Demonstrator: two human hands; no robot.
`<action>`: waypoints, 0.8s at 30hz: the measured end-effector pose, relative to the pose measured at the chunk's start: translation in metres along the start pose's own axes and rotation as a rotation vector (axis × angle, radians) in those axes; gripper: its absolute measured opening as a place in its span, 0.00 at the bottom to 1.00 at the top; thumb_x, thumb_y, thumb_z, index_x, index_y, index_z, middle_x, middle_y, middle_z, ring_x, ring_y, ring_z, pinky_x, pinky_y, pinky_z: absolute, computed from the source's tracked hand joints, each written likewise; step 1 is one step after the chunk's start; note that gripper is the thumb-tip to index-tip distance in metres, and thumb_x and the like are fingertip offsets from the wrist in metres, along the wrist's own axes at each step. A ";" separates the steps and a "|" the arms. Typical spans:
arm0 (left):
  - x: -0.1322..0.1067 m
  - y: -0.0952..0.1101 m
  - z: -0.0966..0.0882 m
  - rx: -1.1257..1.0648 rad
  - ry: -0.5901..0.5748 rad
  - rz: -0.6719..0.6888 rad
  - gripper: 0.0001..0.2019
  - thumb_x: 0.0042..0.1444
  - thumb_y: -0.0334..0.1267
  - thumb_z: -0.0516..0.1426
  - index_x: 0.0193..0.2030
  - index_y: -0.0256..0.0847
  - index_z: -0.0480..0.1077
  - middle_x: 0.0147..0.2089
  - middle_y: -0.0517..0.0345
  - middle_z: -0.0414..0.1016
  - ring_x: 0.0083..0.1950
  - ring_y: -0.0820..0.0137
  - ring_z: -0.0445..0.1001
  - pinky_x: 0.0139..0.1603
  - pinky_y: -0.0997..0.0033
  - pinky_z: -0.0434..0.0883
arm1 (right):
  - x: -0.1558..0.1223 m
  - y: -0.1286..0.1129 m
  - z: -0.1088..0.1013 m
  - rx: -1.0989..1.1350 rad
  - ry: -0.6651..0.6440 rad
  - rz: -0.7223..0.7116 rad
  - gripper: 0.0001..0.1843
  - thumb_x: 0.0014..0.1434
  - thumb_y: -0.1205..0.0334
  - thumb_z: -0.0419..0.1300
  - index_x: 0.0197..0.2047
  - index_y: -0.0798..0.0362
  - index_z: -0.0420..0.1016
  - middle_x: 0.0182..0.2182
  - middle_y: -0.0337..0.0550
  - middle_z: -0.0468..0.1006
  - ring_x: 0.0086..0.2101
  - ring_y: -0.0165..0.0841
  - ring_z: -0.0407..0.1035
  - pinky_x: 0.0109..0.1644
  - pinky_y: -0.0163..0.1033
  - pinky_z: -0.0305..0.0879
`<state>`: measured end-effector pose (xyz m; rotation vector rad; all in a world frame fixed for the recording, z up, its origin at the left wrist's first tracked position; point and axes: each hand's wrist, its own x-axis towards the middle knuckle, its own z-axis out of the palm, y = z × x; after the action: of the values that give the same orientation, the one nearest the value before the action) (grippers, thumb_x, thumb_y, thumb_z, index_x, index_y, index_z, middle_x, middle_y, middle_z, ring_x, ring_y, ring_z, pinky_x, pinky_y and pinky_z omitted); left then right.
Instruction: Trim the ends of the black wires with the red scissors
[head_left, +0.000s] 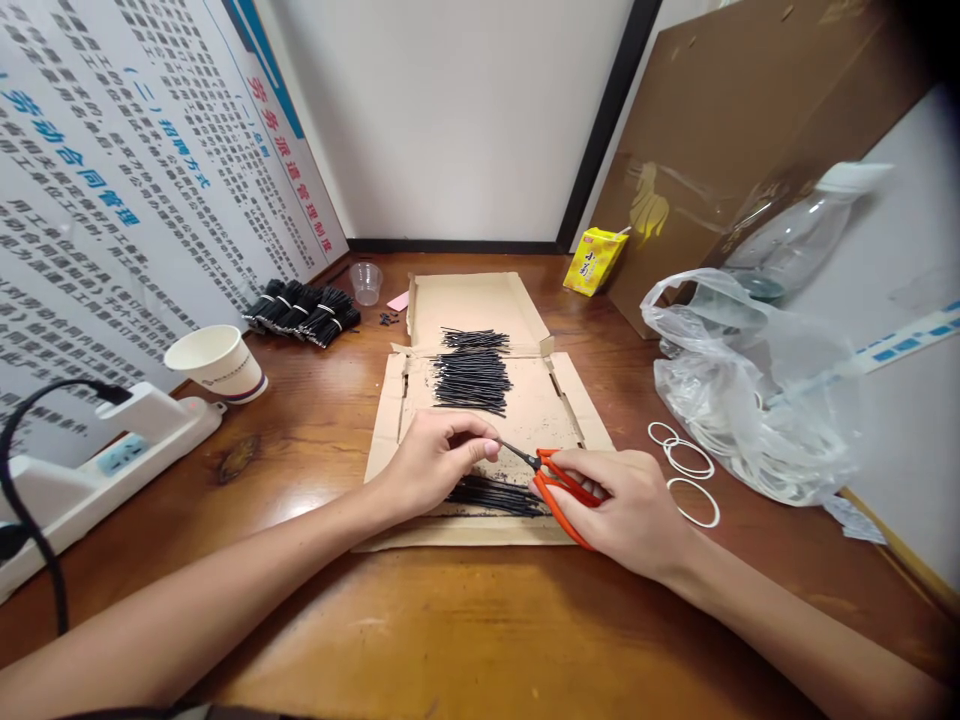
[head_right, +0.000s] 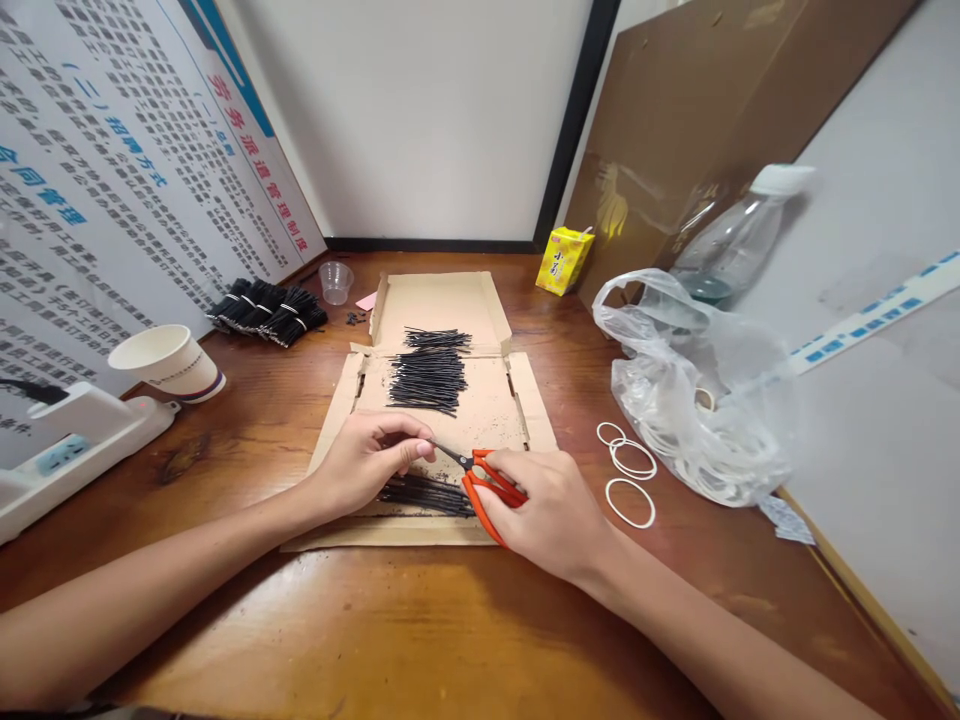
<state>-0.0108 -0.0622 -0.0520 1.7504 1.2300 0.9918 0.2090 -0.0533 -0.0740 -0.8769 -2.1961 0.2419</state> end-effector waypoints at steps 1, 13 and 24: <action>0.000 0.000 0.000 0.000 -0.001 0.000 0.06 0.57 0.32 0.57 0.32 0.34 0.75 0.30 0.57 0.77 0.25 0.77 0.68 0.24 0.79 0.65 | 0.000 0.000 0.000 -0.005 0.009 -0.009 0.06 0.57 0.64 0.59 0.30 0.55 0.76 0.21 0.39 0.78 0.17 0.25 0.66 0.24 0.30 0.63; 0.001 0.002 -0.001 0.054 0.004 0.037 0.05 0.56 0.30 0.58 0.32 0.34 0.76 0.31 0.56 0.78 0.30 0.74 0.72 0.29 0.77 0.68 | 0.000 0.001 0.000 -0.011 0.001 -0.013 0.05 0.56 0.65 0.59 0.30 0.56 0.76 0.22 0.39 0.79 0.18 0.26 0.67 0.25 0.31 0.62; 0.001 -0.001 -0.001 0.027 -0.001 0.076 0.06 0.58 0.30 0.58 0.33 0.34 0.76 0.32 0.57 0.78 0.31 0.75 0.73 0.30 0.79 0.69 | 0.000 0.003 0.001 -0.023 0.047 -0.038 0.04 0.56 0.66 0.60 0.31 0.56 0.76 0.23 0.39 0.79 0.18 0.26 0.68 0.25 0.31 0.63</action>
<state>-0.0119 -0.0607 -0.0525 1.8304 1.1894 1.0222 0.2096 -0.0515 -0.0762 -0.8445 -2.1738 0.1766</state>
